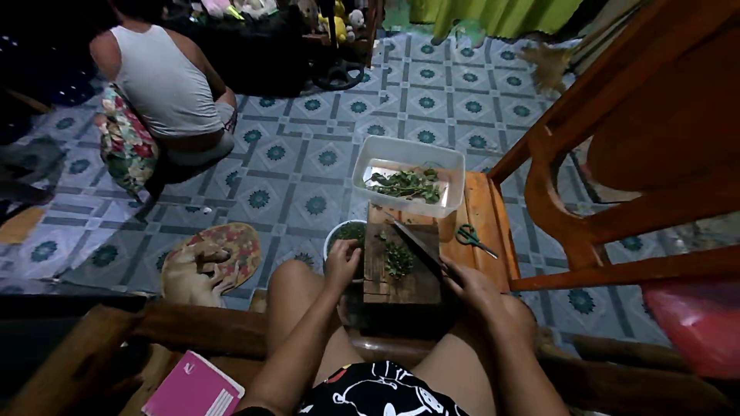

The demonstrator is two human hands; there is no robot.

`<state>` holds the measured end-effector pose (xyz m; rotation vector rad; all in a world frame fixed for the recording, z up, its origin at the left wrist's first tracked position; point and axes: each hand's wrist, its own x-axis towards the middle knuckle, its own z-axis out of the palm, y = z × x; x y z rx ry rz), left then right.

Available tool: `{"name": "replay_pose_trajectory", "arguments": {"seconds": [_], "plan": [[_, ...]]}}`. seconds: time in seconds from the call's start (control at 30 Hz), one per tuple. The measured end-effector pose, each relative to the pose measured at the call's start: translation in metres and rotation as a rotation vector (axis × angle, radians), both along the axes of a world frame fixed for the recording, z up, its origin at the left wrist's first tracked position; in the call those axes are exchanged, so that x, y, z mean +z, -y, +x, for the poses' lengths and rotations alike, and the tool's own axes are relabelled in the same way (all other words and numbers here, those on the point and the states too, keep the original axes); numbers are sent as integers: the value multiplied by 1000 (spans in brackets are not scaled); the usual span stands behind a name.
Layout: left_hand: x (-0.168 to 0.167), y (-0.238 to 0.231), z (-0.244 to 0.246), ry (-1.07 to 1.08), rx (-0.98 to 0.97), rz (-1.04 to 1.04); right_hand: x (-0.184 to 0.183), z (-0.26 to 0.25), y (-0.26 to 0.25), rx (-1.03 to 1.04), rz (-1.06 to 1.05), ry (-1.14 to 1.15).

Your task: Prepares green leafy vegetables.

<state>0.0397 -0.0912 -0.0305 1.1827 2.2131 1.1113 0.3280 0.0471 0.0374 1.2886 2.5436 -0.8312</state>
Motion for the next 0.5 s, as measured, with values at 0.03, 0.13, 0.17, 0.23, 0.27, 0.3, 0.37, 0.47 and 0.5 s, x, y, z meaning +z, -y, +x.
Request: {"name": "replay_pose_trajectory", "arguments": {"seconds": [0.03, 0.13, 0.17, 0.23, 0.27, 0.3, 0.37, 0.47, 0.5], "plan": [[1, -5, 1, -94, -30, -9, -1, 1, -3, 4, -4, -8], [6, -22, 10, -309, -161, -95, -2, -1, -10, 23, -21, -24], [5, -27, 14, -341, -206, -141, -4, -2, -13, 27, -27, -32], [4, -35, 25, -340, -282, -202, -6, -4, -18, 32, -47, -30], [5, -37, 30, -330, -314, -195, -6, -5, -22, 33, -53, -30], [9, -38, 35, -313, -351, -166, -7, -6, -25, 35, -64, -34], [21, -39, 43, -273, -447, -71, -8, -5, -30, 34, -76, -73], [40, -46, 46, -290, -534, 58, -10, -5, -34, 23, -105, -121], [44, -52, 43, -319, -528, 82, -11, -5, -35, 19, -115, -131]]}}
